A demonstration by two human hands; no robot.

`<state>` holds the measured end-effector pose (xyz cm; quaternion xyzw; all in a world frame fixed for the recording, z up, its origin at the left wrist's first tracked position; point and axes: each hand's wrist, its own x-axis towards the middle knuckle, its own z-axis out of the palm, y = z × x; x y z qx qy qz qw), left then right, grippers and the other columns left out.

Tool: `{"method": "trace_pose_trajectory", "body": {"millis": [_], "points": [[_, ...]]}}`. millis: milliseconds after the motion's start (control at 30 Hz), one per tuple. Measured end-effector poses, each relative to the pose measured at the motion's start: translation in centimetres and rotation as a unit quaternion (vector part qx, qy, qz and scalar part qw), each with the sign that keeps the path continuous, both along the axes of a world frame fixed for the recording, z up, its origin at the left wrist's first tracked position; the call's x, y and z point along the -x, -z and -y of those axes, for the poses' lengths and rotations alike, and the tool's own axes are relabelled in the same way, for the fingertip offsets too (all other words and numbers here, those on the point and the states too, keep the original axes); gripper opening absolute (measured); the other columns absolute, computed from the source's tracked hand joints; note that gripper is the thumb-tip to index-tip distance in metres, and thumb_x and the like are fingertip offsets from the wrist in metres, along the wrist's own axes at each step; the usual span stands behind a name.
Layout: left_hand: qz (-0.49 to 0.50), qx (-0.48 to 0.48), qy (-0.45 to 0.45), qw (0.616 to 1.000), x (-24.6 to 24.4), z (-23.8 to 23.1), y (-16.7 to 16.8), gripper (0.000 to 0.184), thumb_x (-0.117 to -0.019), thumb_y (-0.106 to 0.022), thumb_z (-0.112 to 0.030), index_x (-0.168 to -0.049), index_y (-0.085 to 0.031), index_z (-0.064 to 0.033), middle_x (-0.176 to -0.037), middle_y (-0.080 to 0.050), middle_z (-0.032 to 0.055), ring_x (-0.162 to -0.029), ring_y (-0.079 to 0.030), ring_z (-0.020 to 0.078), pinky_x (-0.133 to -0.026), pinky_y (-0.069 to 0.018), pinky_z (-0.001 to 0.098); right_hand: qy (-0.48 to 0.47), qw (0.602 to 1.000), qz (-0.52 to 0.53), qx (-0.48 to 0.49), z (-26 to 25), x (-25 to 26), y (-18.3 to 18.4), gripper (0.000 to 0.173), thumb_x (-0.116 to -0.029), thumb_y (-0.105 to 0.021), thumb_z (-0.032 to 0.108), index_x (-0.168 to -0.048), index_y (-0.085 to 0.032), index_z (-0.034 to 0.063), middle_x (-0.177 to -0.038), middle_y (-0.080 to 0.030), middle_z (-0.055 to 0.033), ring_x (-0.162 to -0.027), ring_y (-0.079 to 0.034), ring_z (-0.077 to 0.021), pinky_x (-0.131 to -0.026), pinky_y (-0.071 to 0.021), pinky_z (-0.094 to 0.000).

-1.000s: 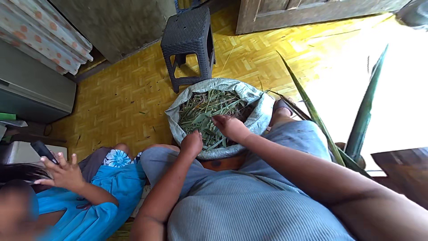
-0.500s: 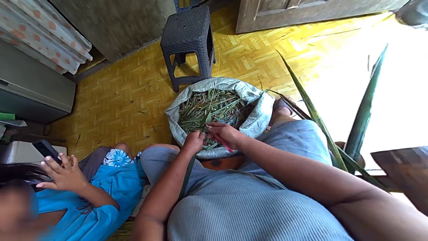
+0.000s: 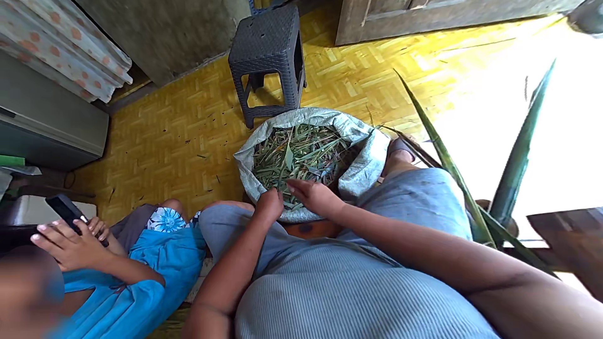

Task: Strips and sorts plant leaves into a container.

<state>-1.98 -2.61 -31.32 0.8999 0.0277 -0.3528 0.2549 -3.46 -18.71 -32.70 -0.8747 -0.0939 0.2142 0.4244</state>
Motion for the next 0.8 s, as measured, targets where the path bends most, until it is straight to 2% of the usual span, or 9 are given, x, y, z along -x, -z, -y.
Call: {"method": "trace_pose_trajectory", "body": {"millis": [67, 167, 267, 400, 567, 600, 700, 800], "points": [[0.007, -0.013, 0.003, 1.0, -0.6, 0.5, -0.2, 0.037, -0.1127, -0.037, -0.019, -0.129, -0.058, 0.0064, -0.114, -0.068, 0.0235, -0.101, -0.069, 0.0323, -0.092, -0.0548, 0.0491, -0.027, 0.999, 0.018, 0.032, -0.6, 0.8, -0.6, 0.044, -0.1128, -0.039, 0.028, -0.147, -0.054, 0.0046, -0.137, -0.062, -0.0236, -0.125, -0.061, -0.0423, -0.106, -0.045, -0.0612], [0.011, -0.027, 0.01, 1.0, -0.8, 1.3, -0.6, 0.033, -0.1102, -0.04, -0.014, -0.121, -0.062, 0.0075, -0.111, -0.068, 0.023, -0.097, -0.069, 0.0312, -0.09, -0.0549, 0.0482, -0.025, 0.997, 0.021, 0.074, -0.6, 0.8, -1.0, 0.045, -0.1132, -0.037, 0.029, -0.148, -0.053, 0.0068, -0.133, -0.064, -0.0238, -0.122, -0.063, -0.0428, -0.103, -0.0471, -0.0612], [0.014, -0.02, 0.01, 1.0, -0.9, 1.5, -0.7, 0.038, -0.1128, -0.036, -0.02, -0.122, -0.06, 0.0076, -0.11, -0.069, 0.0224, -0.094, -0.07, 0.0302, -0.089, -0.0554, 0.0474, -0.027, 0.992, 0.041, 0.12, -0.3, 0.3, -0.9, 0.044, -0.1127, -0.039, 0.029, -0.148, -0.054, 0.0078, -0.129, -0.065, -0.0244, -0.12, -0.063, -0.0441, -0.102, -0.0474, -0.0615], [0.009, -0.004, 0.016, 1.0, -0.6, 1.6, -0.8, 0.044, -0.115, -0.03, -0.027, -0.126, -0.057, 0.0057, -0.107, -0.067, 0.0206, -0.084, -0.068, 0.0262, -0.081, -0.0559, 0.0426, -0.013, 0.986, 0.058, 0.155, 0.4, -0.6, -0.1, 0.043, -0.1126, -0.04, 0.031, -0.145, -0.056, 0.0086, -0.127, -0.066, -0.0243, -0.12, -0.062, -0.0445, -0.099, -0.0466, -0.0634], [0.014, -0.014, 0.029, 0.999, -0.4, 1.4, -1.2, 0.042, -0.1145, -0.033, -0.025, -0.128, -0.058, 0.0059, -0.114, -0.068, 0.0235, -0.103, -0.069, 0.0326, -0.094, -0.0541, 0.0489, -0.018, 0.975, 0.112, 0.191, 0.5, -1.4, 0.7, 0.041, -0.1114, -0.043, 0.028, -0.146, -0.056, 0.0084, -0.126, -0.066, -0.0253, -0.12, -0.061, -0.0456, -0.1, -0.0456, -0.0633], [0.017, -0.013, 0.033, 0.999, -0.3, 1.2, -1.2, 0.042, -0.1144, -0.033, -0.025, -0.129, -0.058, 0.0057, -0.114, -0.068, 0.0229, -0.103, -0.069, 0.0323, -0.094, -0.0535, 0.0487, -0.009, 0.975, 0.118, 0.191, 0.7, -1.9, 0.9, 0.041, -0.1111, -0.045, 0.027, -0.145, -0.057, 0.0078, -0.127, -0.065, -0.026, -0.12, -0.061, -0.0466, -0.099, -0.0457, -0.0646], [0.011, -0.001, 0.038, 0.999, 0.0, 0.8, -1.4, 0.045, -0.1149, -0.029, -0.026, -0.132, -0.056, 0.0049, -0.111, -0.068, 0.0209, -0.096, -0.068, 0.0291, -0.091, -0.0543, 0.046, 0.035, 0.975, 0.088, 0.2, 2.0, -3.8, 1.2, 0.042, -0.1119, -0.042, 0.028, -0.147, -0.055, 0.0095, -0.13, -0.063, -0.028, -0.122, -0.06, -0.0492, -0.098, -0.0452, -0.0674], [-0.013, 0.02, 0.015, 1.0, 0.2, 0.5, -1.4, 0.045, -0.1154, -0.027, -0.028, -0.134, -0.055, 0.0027, -0.106, -0.068, 0.0163, -0.077, -0.065, 0.0198, -0.077, -0.0554, 0.0371, 0.123, 0.972, 0.043, 0.196, 4.1, -5.9, 1.2, 0.044, -0.1126, -0.038, 0.031, -0.148, -0.053, 0.0091, -0.134, -0.06, -0.0314, -0.122, -0.058, -0.0549, -0.095, -0.045, -0.0736]]}}
